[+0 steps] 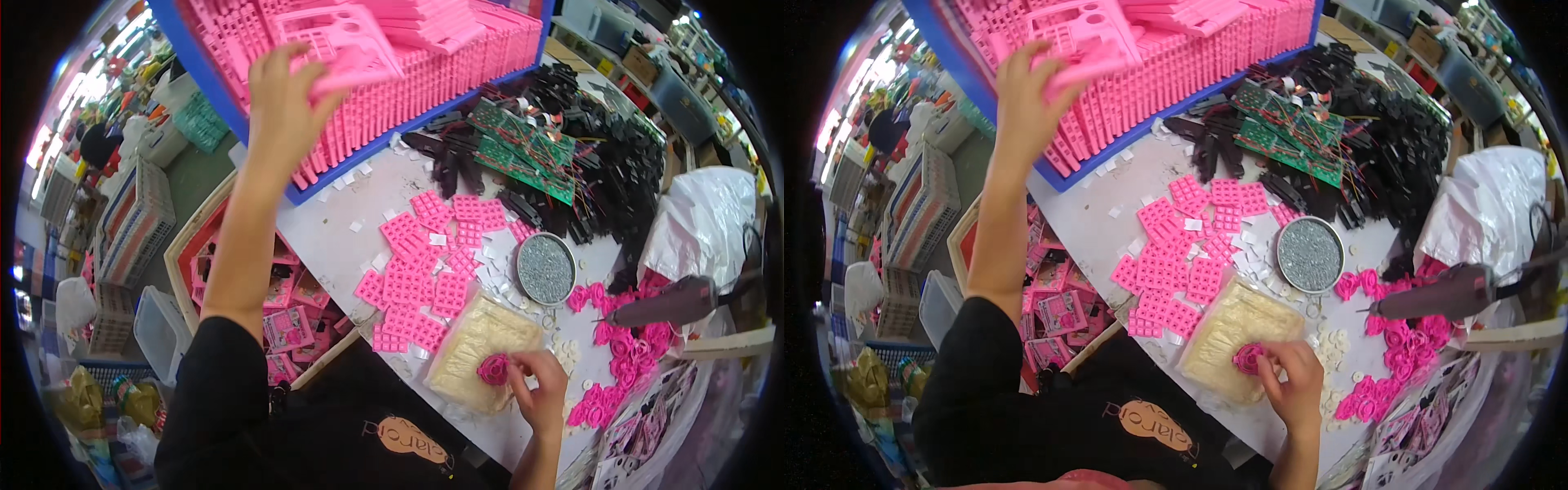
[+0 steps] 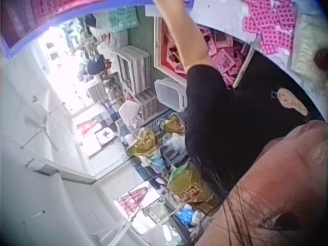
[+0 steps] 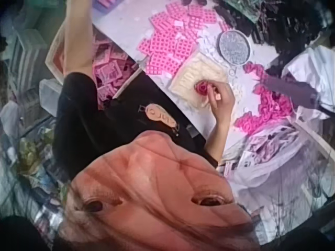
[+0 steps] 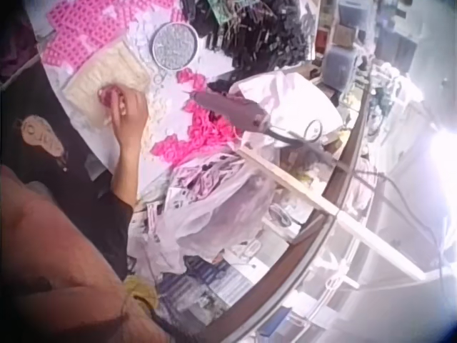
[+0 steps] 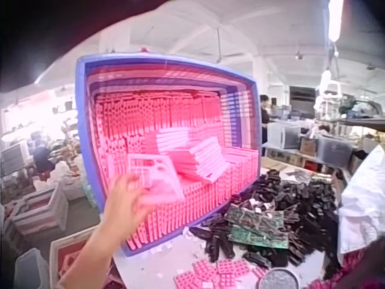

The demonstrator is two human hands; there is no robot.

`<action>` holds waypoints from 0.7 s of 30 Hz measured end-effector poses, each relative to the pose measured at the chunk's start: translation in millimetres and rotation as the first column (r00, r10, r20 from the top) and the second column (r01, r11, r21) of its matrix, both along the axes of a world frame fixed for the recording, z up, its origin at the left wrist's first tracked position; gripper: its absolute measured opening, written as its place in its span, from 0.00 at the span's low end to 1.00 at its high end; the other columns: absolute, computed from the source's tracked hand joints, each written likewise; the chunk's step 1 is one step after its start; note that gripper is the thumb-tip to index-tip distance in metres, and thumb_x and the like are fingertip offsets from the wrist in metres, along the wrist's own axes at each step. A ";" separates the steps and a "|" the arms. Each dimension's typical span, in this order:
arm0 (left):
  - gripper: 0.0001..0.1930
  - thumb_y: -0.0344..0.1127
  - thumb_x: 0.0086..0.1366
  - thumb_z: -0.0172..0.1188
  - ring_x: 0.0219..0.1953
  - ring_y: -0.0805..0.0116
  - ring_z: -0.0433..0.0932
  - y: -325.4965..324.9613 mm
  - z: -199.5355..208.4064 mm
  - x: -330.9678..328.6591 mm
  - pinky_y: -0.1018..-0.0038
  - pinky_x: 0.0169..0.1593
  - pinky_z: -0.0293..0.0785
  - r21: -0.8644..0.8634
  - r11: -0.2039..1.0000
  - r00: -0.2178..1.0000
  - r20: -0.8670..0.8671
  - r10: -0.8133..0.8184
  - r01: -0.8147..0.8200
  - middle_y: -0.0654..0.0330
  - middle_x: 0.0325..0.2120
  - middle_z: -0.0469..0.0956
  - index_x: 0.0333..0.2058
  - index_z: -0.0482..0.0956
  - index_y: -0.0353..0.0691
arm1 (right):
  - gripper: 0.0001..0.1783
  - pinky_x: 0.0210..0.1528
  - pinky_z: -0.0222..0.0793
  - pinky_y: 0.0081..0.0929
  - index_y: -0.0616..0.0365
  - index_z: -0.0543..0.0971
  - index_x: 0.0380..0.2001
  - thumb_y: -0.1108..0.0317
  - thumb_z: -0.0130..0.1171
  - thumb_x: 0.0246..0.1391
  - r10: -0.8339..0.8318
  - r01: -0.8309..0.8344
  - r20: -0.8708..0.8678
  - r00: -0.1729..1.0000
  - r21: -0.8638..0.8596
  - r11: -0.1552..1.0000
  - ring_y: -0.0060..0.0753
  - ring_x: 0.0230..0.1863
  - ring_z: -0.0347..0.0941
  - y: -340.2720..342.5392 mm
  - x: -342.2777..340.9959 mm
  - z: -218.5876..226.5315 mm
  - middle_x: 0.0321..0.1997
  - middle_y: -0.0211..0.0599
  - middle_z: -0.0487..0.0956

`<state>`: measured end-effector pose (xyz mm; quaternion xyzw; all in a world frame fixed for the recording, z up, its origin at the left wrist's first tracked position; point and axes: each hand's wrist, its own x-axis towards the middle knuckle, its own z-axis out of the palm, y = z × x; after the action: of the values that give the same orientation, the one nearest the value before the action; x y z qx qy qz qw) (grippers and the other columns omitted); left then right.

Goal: Assembling small electronic boards and plastic parts into a toy casing using a glue gun at a workbench.

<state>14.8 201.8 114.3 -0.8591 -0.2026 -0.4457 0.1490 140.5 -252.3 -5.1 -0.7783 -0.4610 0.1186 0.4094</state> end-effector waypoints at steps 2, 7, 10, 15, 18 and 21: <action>0.15 0.42 0.53 0.73 0.60 0.44 0.67 -70.7 -31.9 8.0 0.47 0.64 0.61 -0.098 0.950 0.954 -0.012 -0.300 0.298 0.50 0.56 0.73 0.36 0.84 0.41 | 0.19 0.32 0.70 0.25 0.63 0.79 0.49 0.72 0.66 0.53 -0.139 0.152 -0.199 0.970 0.055 0.987 0.29 0.32 0.75 -9.3 -3.7 -9.9 0.34 0.36 0.81; 0.21 0.35 0.48 0.74 0.65 0.42 0.62 -183.9 -105.4 -29.0 0.51 0.64 0.62 -0.498 0.524 0.625 0.047 -0.779 0.691 0.47 0.62 0.66 0.42 0.79 0.42 | 0.28 0.36 0.74 0.23 0.62 0.63 0.64 0.70 0.56 0.63 0.211 0.191 -0.866 0.454 0.326 0.926 0.25 0.33 0.76 44.8 -2.8 -1.6 0.40 0.39 0.81; 0.31 0.32 0.52 0.72 0.67 0.46 0.61 -211.3 -123.5 -20.6 0.53 0.66 0.62 -0.760 0.028 0.537 0.432 -0.725 0.649 0.48 0.66 0.60 0.55 0.73 0.41 | 0.23 0.38 0.76 0.23 0.62 0.65 0.60 0.71 0.54 0.65 0.214 0.267 -0.855 0.472 0.370 0.890 0.25 0.35 0.78 21.5 1.7 -13.2 0.41 0.42 0.82; 0.34 0.29 0.67 0.58 0.61 0.61 0.70 -232.3 -134.5 7.9 0.66 0.62 0.69 -0.663 -0.691 0.736 0.614 -0.284 0.286 0.53 0.61 0.68 0.69 0.56 0.35 | 0.25 0.36 0.77 0.24 0.59 0.66 0.61 0.67 0.58 0.64 0.080 0.377 -0.862 0.501 0.301 0.876 0.23 0.34 0.79 -7.0 -14.7 -35.6 0.39 0.38 0.82; 0.29 0.30 0.73 0.51 0.43 0.75 0.77 -239.1 -150.3 13.8 0.75 0.46 0.76 -0.684 -0.689 0.769 0.566 -0.297 0.237 0.59 0.47 0.78 0.71 0.55 0.39 | 0.26 0.36 0.76 0.24 0.59 0.68 0.61 0.64 0.60 0.64 0.027 0.098 -0.883 0.469 0.082 0.992 0.22 0.35 0.79 -27.8 -19.8 -20.4 0.38 0.36 0.83; 0.30 0.30 0.75 0.49 0.23 0.86 0.66 -225.9 -143.3 11.8 0.88 0.19 0.56 -0.737 -0.619 0.827 0.507 -0.243 0.271 0.64 0.41 0.77 0.72 0.53 0.43 | 0.20 0.37 0.75 0.26 0.63 0.79 0.51 0.60 0.60 0.62 -0.277 0.286 -0.599 0.752 -0.082 0.955 0.25 0.33 0.80 -101.0 6.5 -4.3 0.37 0.37 0.83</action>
<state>26.7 -24.1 -28.9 -0.5577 -0.2159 -0.0733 -0.7981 147.0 -353.3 -9.4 -0.7569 -0.1848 0.2941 0.5535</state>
